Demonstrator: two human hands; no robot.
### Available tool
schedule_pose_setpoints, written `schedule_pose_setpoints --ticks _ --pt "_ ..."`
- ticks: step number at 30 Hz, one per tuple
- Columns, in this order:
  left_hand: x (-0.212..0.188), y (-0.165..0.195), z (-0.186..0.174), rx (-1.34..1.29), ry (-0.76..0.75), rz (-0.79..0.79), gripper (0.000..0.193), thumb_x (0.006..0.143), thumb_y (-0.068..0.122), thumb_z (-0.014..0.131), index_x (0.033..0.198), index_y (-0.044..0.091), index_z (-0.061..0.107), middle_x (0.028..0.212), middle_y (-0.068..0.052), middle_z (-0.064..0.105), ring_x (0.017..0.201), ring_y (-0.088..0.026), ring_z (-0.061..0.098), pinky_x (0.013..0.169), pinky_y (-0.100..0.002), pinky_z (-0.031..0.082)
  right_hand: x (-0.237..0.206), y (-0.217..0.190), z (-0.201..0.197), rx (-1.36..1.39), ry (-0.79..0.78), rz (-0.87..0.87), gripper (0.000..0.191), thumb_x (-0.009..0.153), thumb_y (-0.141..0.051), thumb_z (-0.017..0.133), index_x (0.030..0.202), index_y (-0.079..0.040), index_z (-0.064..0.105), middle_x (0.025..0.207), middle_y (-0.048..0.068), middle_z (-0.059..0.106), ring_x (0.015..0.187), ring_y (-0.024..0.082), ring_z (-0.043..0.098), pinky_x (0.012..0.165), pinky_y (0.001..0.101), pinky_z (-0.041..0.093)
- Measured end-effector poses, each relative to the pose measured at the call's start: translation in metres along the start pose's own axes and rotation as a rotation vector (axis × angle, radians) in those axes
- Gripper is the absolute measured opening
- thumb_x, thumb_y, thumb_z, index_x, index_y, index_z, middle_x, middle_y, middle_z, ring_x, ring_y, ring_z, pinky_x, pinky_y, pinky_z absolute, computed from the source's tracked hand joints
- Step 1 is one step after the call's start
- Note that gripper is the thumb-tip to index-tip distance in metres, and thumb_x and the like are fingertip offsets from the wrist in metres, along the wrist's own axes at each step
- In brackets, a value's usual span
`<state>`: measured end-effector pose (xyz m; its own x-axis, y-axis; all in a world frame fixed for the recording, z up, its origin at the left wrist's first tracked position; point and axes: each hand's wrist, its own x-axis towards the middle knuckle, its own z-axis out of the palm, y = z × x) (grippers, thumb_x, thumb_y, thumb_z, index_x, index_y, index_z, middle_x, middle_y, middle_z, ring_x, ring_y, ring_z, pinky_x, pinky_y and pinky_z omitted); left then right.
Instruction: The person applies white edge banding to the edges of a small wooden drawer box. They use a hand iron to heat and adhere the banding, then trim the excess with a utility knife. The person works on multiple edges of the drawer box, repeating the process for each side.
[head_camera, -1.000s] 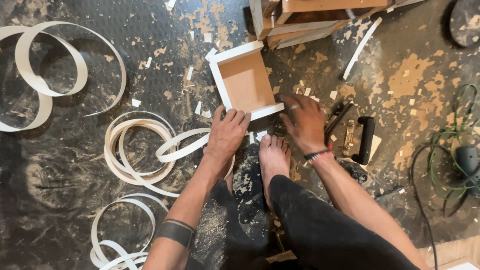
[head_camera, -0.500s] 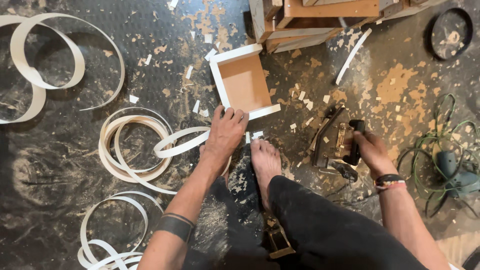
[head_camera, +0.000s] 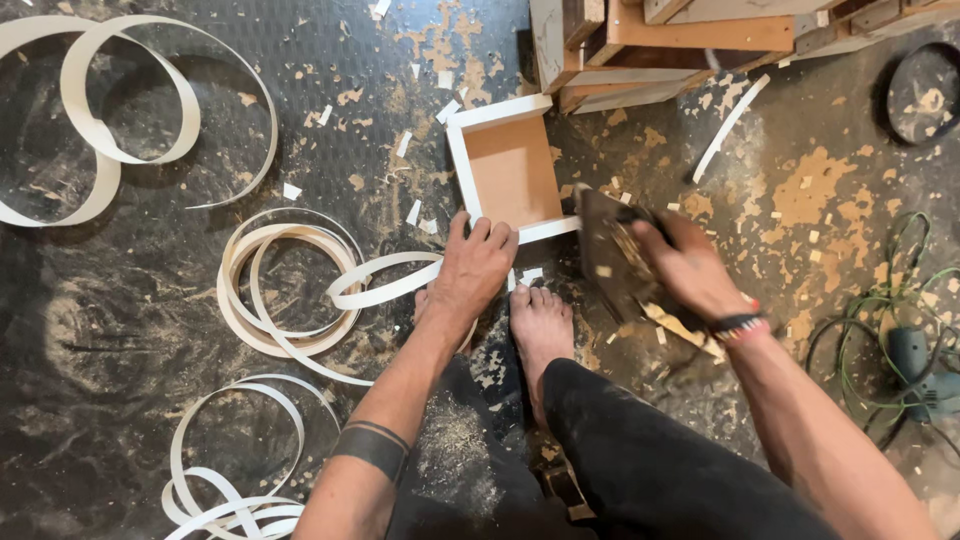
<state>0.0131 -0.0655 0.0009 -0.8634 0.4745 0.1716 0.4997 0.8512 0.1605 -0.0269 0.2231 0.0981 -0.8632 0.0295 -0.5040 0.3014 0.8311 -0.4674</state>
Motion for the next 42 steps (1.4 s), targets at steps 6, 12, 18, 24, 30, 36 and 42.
schedule_pose_setpoints --ticks 6,12,18,24,30,36,42 --pt "-0.002 -0.003 0.008 -0.055 0.051 -0.004 0.029 0.084 0.014 0.063 0.111 0.008 0.073 0.1 -0.003 0.063 0.104 -0.022 0.06 0.107 -0.05 0.04 0.035 -0.047 0.023 -0.165 0.024 -0.042 0.058 0.104 -0.053 0.049 0.119 0.002 0.063 0.103 0.031 0.069 0.097 0.047 0.067 0.086 0.0538 0.05" --pt "-0.001 -0.003 0.008 -0.121 0.015 -0.047 0.034 0.084 0.013 0.063 0.116 0.007 0.071 0.105 -0.005 0.064 0.107 -0.023 0.06 0.106 -0.05 0.039 0.03 -0.08 0.034 -0.149 0.007 -0.074 0.055 0.1 -0.052 0.048 0.121 -0.003 0.061 0.104 0.029 0.069 0.098 0.047 0.068 0.084 0.0538 0.051" --pt "-0.029 -0.016 -0.021 -0.166 -0.002 -0.189 0.037 0.089 0.006 0.063 0.125 0.011 0.07 0.127 -0.006 0.065 0.121 -0.021 0.06 0.111 -0.044 0.039 0.016 -0.114 0.063 -0.077 -0.014 -0.143 0.05 0.102 -0.049 0.046 0.119 -0.003 0.059 0.1 0.03 0.07 0.097 0.05 0.066 0.086 0.056 0.049" --pt "-0.048 -0.043 -0.039 -0.482 -0.027 -0.438 0.026 0.098 0.027 0.068 0.114 0.008 0.073 0.109 -0.009 0.072 0.108 -0.026 0.064 0.103 -0.048 0.041 0.013 -0.133 0.078 -0.088 -0.073 -0.13 0.053 0.104 -0.05 0.045 0.119 0.0 0.055 0.094 0.031 0.07 0.096 0.052 0.065 0.087 0.0592 0.047" --pt "-0.033 -0.042 -0.029 -0.47 -0.105 -0.45 0.029 0.096 0.031 0.069 0.115 0.009 0.072 0.105 -0.011 0.073 0.098 -0.027 0.066 0.101 -0.05 0.039 0.008 -0.135 0.072 -0.085 -0.075 -0.081 0.055 0.101 -0.051 0.045 0.128 -0.005 0.055 0.095 0.028 0.071 0.092 0.047 0.069 0.084 0.0551 0.05" --pt "-0.035 -0.034 -0.026 -0.456 -0.005 -0.42 0.024 0.091 0.023 0.071 0.112 0.01 0.069 0.101 -0.011 0.073 0.101 -0.029 0.067 0.099 -0.05 0.04 0.017 -0.096 0.052 -0.136 0.02 -0.061 0.058 0.101 -0.054 0.045 0.124 -0.002 0.056 0.097 0.03 0.069 0.091 0.048 0.069 0.08 0.0559 0.052" --pt "-0.032 -0.029 -0.03 -0.535 0.018 -0.478 0.021 0.09 0.022 0.073 0.106 0.009 0.069 0.098 -0.01 0.073 0.097 -0.029 0.068 0.096 -0.049 0.04 0.032 -0.069 0.04 -0.264 0.075 -0.077 0.061 0.106 -0.056 0.046 0.117 0.003 0.058 0.097 0.032 0.069 0.092 0.05 0.067 0.081 0.058 0.05"
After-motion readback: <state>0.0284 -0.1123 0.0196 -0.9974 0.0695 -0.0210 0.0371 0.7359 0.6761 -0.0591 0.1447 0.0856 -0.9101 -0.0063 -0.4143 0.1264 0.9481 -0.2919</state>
